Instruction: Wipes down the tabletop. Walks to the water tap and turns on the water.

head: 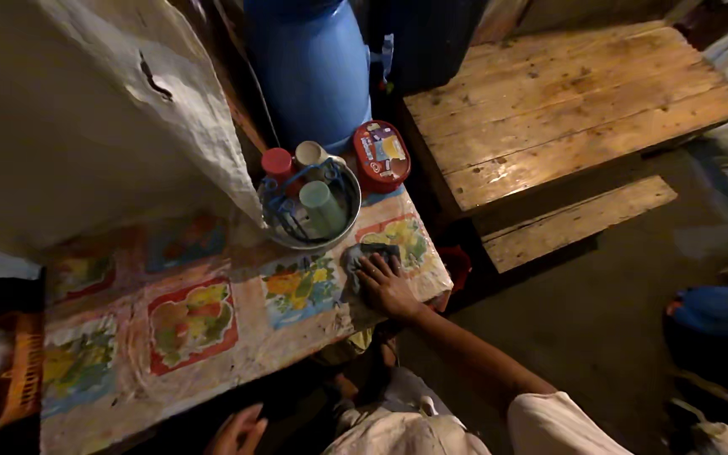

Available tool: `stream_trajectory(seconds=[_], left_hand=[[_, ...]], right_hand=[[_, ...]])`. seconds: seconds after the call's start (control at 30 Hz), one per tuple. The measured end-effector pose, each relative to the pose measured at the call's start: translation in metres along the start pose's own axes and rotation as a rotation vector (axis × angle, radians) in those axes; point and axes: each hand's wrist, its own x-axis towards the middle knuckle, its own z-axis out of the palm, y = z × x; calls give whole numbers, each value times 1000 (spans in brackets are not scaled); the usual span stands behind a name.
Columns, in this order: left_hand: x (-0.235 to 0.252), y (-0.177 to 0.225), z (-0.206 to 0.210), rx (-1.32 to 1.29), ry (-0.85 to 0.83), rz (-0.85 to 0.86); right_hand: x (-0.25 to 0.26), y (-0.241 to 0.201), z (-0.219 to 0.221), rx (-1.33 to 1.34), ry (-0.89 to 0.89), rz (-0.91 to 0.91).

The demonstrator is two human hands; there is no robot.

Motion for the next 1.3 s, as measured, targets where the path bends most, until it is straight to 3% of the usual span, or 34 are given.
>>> stream_trajectory(seconds=[0.13,0.23,0.33,0.43,0.6,0.93,1.07,1.2,1.3], left_hand=[[90,178,-20,194,18,450],[162,300,-6,306,35,688],[241,382,32,410,155,752],[301,436,65,578,148,710],[353,456,72,753,118,548],[335,451,52,792,23,423],[325,463,59,792,1,323],[330,465,43,770,11,391],[356,457,22,716,106,498]], right_hand=[[-2,43,-18,-105,149,241],[14,54,-19,-162,135,396],[11,54,-13,-182,152,322],[-5,60,-14,-129,168,180],[3,65,-15,-177,205,154],[92,83,-33,5,-69,191],[34,73,-20,-2,105,100],[-55,55,-24,-116,148,79],[-43,56,-26,-113,160,143]])
